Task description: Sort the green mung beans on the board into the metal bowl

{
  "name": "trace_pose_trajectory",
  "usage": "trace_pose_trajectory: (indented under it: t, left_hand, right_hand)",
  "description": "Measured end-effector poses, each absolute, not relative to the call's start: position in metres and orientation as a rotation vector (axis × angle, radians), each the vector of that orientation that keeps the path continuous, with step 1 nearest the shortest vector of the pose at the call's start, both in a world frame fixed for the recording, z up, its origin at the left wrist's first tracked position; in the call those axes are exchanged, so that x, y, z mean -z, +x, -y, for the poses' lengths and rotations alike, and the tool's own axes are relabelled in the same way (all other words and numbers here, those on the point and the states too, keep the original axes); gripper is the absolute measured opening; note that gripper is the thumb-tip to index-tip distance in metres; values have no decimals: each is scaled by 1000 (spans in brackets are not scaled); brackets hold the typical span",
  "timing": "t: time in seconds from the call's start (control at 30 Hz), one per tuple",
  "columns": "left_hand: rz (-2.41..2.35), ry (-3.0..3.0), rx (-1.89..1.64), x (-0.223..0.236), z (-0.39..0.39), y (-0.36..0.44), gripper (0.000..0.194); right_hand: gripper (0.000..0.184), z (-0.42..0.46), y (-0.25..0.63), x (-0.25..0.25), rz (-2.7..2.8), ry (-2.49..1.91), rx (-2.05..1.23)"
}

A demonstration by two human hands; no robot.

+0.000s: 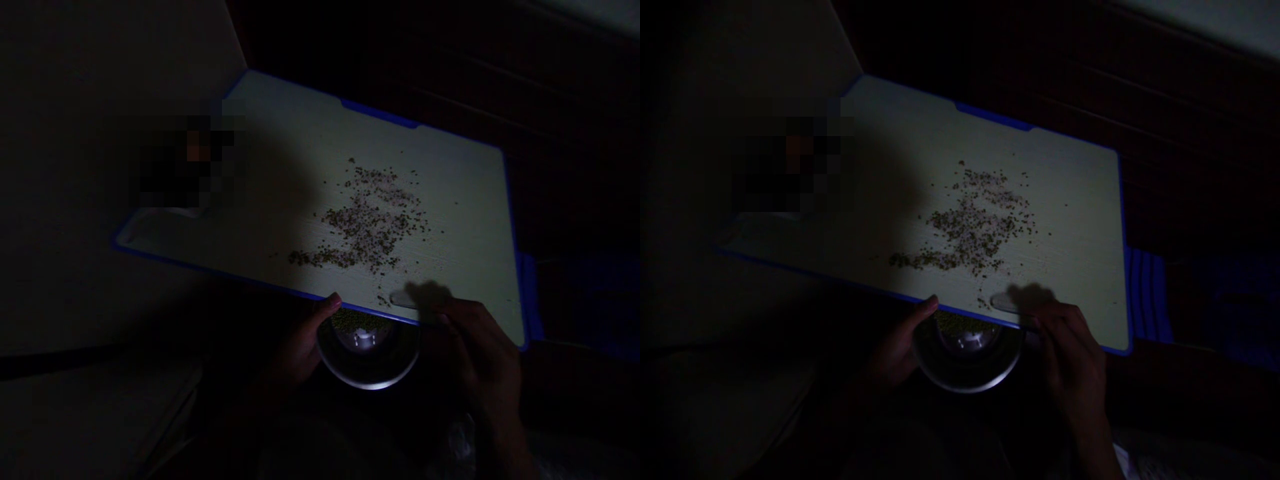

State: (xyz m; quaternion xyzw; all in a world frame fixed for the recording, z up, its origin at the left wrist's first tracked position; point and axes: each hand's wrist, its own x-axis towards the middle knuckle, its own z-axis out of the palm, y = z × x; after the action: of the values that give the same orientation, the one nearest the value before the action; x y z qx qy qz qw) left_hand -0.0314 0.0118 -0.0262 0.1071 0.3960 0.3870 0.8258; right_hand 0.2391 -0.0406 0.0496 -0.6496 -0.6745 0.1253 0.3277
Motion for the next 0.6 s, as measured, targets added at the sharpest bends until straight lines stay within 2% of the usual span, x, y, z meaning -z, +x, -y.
trace_pose_trajectory:
  t: [0.07,0.2,0.33,0.6]
  left_hand:
    - [-853,233,-827,26,-10,-34,28]
    - [-844,231,-837,26,-13,-28,41]
    - [-831,243,-835,25,-16,-23,44]
    - [-835,237,-792,21,-16,-26,37]
  right_hand:
    - [17,42,239,-49,1784,-1661,-342]
    - [21,46,242,-49,1825,-1619,-365]
    - [20,48,249,-49,1783,-1662,-337]
    - [18,55,236,-57,1764,-1658,-326]
